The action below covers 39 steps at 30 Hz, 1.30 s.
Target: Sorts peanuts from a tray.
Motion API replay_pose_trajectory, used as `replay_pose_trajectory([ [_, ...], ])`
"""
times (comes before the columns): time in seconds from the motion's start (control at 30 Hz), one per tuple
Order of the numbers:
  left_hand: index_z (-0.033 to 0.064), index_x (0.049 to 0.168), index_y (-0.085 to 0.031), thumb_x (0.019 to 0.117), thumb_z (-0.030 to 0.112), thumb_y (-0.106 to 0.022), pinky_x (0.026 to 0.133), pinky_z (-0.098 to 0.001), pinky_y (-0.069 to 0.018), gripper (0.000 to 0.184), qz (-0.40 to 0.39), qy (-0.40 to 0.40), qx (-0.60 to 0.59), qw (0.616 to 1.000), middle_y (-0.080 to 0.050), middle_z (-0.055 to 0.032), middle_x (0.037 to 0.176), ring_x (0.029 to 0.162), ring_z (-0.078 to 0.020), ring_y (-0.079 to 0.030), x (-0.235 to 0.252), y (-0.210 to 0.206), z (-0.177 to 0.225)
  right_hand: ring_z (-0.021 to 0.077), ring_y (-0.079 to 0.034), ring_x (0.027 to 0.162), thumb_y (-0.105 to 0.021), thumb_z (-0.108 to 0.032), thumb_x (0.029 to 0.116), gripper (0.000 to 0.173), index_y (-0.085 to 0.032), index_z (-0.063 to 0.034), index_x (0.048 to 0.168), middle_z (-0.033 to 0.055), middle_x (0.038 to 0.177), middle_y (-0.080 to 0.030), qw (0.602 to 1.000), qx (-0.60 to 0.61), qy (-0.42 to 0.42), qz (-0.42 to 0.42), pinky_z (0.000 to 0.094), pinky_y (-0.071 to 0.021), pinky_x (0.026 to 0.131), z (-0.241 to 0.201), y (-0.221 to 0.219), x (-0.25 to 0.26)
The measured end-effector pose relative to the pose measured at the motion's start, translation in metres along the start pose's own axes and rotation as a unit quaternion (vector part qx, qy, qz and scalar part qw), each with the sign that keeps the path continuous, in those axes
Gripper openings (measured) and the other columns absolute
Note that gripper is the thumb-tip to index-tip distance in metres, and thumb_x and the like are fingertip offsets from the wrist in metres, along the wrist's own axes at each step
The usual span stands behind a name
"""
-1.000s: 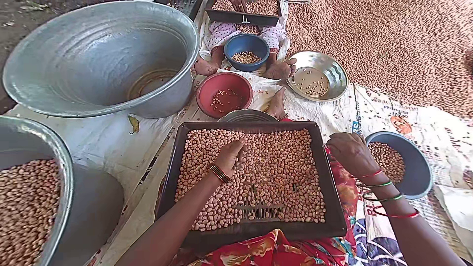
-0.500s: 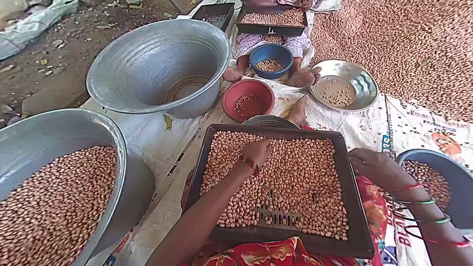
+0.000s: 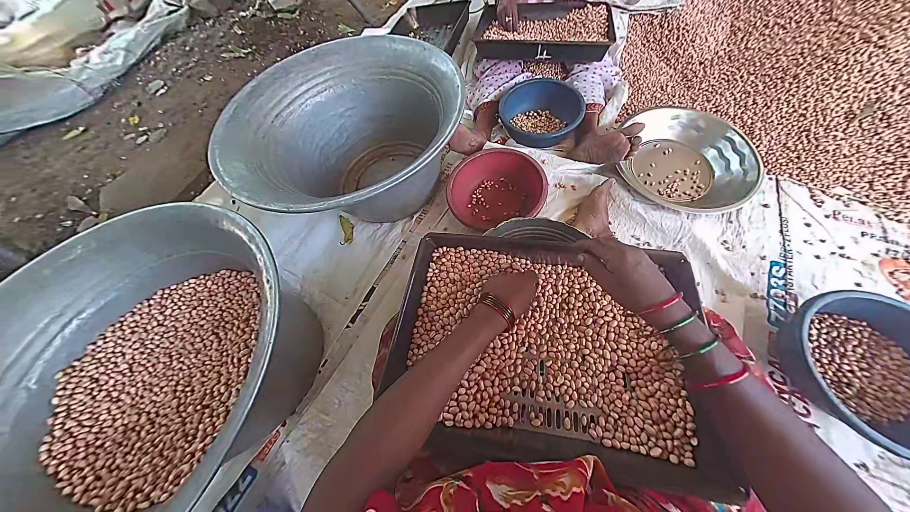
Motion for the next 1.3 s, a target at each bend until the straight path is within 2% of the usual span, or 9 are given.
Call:
replay_pose_trajectory([
  [0.13,-0.0005,0.132,-0.060,0.1097,0.019,-0.045,0.096,-0.0485,-0.0500,0.034,0.099,-0.005,-0.276,0.956,-0.068,-0.0213,0.116,0.106,-0.0312,-0.066,-0.010,0.016,-0.027,0.0429,-0.064,0.119,-0.050,-0.008,0.1073,0.029,-0.067,0.0056,0.127,0.0266,0.126,-0.067,0.993,0.038,-0.092,-0.061,0.0600,-0.0465,0.102,0.020,-0.050,0.023],
  [0.23,-0.0016,0.108,-0.058,0.1073,0.007,-0.048,0.043,-0.0160,-0.0336,0.013,0.172,-0.012,-0.642,0.747,-0.045,0.0015,0.060,0.044,-0.0028,-0.040,-0.027,0.013,-0.053,0.0445,-0.059,0.127,-0.053,-0.009,0.1047,0.033,-0.065,0.0050,0.132,0.0279,0.133,-0.064,0.987,0.048,-0.060,-0.138,0.0599,-0.0427,0.108,-0.001,-0.106,0.021],
  [0.33,0.0105,0.088,-0.050,0.1091,0.007,-0.037,0.036,-0.0121,-0.0291,0.025,0.138,-0.016,-0.824,0.549,-0.040,0.0077,0.050,0.036,0.0017,-0.034,-0.042,-0.003,-0.065,0.0493,-0.060,0.123,-0.059,-0.016,0.0984,0.029,-0.074,-0.0002,0.118,0.0293,0.127,-0.066,0.984,0.044,0.093,-0.147,0.0670,-0.0445,0.100,-0.051,-0.147,-0.023],
  [0.43,0.0141,0.083,-0.049,0.1109,0.012,-0.030,0.036,-0.0109,-0.0310,0.034,0.123,-0.017,-0.873,0.473,-0.042,0.0087,0.050,0.035,0.0023,-0.035,-0.053,-0.018,-0.078,0.0473,-0.060,0.126,-0.066,-0.013,0.0945,0.021,-0.078,-0.0096,0.111,0.0215,0.129,-0.069,0.967,0.002,0.198,-0.160,0.0673,-0.0447,0.102,-0.053,-0.145,-0.071],
  [0.53,0.0142,0.081,-0.053,0.1095,0.014,-0.023,0.036,-0.0108,-0.0345,0.041,0.105,-0.043,-0.899,0.424,-0.049,0.0071,0.051,0.036,0.0019,-0.041,-0.060,-0.029,-0.086,0.0540,-0.059,0.124,-0.065,-0.013,0.0926,0.019,-0.078,-0.0061,0.105,0.0255,0.128,-0.068,0.979,-0.070,0.147,-0.121,0.0750,-0.0408,0.101,0.005,-0.102,-0.078],
  [0.67,0.0132,0.082,-0.058,0.1073,0.021,-0.015,0.038,-0.0123,-0.0380,0.050,0.059,-0.096,-0.886,0.451,-0.063,0.0012,0.064,0.041,-0.0005,-0.048,-0.058,-0.035,-0.073,0.0546,-0.060,0.122,-0.064,-0.014,0.0932,0.025,-0.076,-0.0017,0.111,0.0260,0.126,-0.068,0.990,-0.066,0.093,-0.083,0.0730,-0.0427,0.099,0.024,-0.060,-0.088],
  [0.8,0.0197,0.071,-0.050,0.1090,0.021,-0.017,0.038,-0.0112,-0.0345,0.050,0.017,-0.066,-0.821,0.567,-0.060,0.0069,0.059,0.039,0.0026,-0.043,-0.061,-0.047,-0.050,0.0325,-0.073,0.069,-0.062,-0.006,0.0874,0.013,-0.072,-0.0027,0.079,0.0136,0.076,-0.072,0.968,-0.082,0.231,-0.054,0.0476,-0.0579,0.058,-0.034,-0.087,-0.124],
  [0.97,0.0110,0.083,-0.052,0.1133,0.020,-0.033,0.039,-0.0120,-0.0300,0.037,-0.049,-0.028,-0.702,0.710,-0.047,0.0084,0.055,0.039,0.0024,-0.035,-0.070,-0.067,-0.031,0.0309,-0.068,0.060,-0.067,-0.003,0.0813,0.007,-0.071,-0.0032,0.075,0.0135,0.069,-0.066,0.951,-0.172,0.248,-0.067,0.0411,-0.0529,0.049,-0.042,-0.110,-0.141],
  [1.3,0.0129,0.090,-0.055,0.1132,0.040,-0.028,0.039,-0.0148,-0.0290,0.045,-0.189,0.043,-0.669,0.718,-0.049,0.0051,0.059,0.041,-0.0004,-0.037,-0.070,-0.104,-0.014,0.0349,-0.073,0.070,-0.059,-0.007,0.0940,0.018,-0.073,0.0034,0.090,0.0179,0.077,-0.071,0.982,-0.072,0.177,0.010,0.0459,-0.0586,0.060,-0.061,-0.060,-0.076],
])
Point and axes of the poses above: each hand's wrist, its own x-axis towards the middle knuckle, its own y-axis out of the back of the hand, z = x × y, the point moved 9 cm from there along x, towards the middle knuckle
